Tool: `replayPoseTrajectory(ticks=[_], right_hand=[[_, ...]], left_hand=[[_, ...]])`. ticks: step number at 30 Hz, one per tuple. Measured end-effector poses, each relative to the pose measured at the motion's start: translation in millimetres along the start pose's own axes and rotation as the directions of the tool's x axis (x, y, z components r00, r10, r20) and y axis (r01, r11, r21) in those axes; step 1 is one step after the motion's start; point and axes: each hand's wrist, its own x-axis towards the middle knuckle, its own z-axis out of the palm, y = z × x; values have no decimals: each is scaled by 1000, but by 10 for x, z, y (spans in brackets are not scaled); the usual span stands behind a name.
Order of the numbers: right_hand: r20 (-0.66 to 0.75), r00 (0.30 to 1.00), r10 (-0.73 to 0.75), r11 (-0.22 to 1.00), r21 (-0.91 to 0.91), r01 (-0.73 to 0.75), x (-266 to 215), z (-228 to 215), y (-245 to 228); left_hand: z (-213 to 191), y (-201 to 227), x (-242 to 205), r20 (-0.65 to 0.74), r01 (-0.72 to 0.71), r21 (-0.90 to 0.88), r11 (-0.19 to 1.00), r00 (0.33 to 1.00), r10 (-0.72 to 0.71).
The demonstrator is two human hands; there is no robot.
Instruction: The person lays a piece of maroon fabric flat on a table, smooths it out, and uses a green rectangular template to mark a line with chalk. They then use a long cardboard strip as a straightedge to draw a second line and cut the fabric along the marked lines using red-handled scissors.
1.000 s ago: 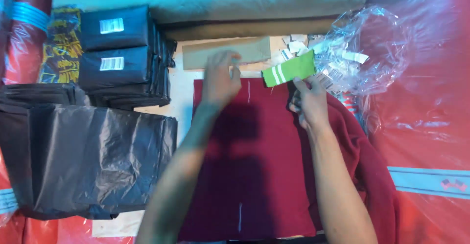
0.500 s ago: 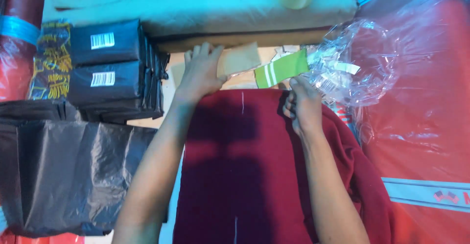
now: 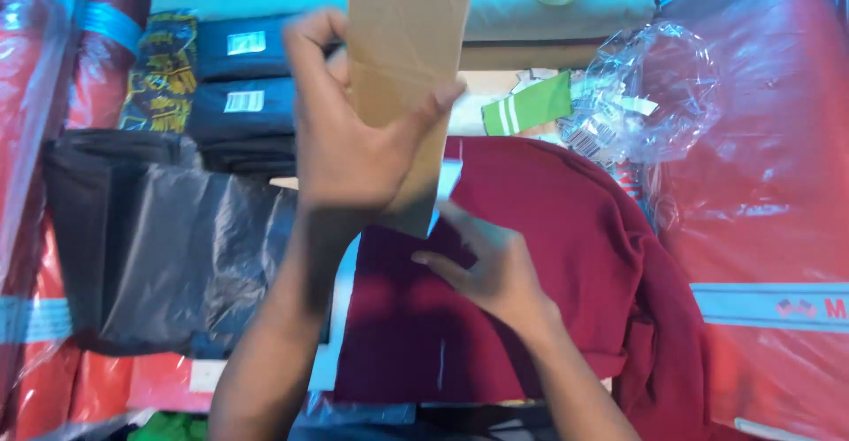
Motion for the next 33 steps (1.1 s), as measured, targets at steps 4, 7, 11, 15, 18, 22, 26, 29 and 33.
replayPoseTrajectory(ticks=[4,7,11,15,18,22,26,29,33], right_hand=[[-98,983,-156,948,264,177,-295,-3,-443],[7,1000,-6,919,395,2,-535,103,-486],[175,963,205,816,512,-267,-983,618,-80],[246,880,407,844,266,-465,-1144,783,145],[167,908,384,896,167,-410,-1160,838,301],[85,916,393,915,-136,-380,-1112,769,326],[-207,967,151,909,-356,-219,-1132,545,338],[-338,941,-32,865,-482,-144,-1115,384,577],[-368,927,-66,860,-492,-134,-1190,275,982]], left_hand=[[-221,48,-47,31,-37,-243,969,998,45],[-182,-428,-119,39,-96,-155,983,994,103],[157,-1381,-672,149,426,161,890,881,-449],[440,-1939,-1223,135,448,156,881,873,-468],[547,-1974,-1306,175,256,491,833,907,-382],[604,-2160,-1418,219,-161,717,678,976,0],[600,-2202,-1472,236,-140,659,739,971,-26],[523,-1934,-1526,209,-179,651,737,976,53],[447,-1653,-1677,294,-195,576,794,956,21]])
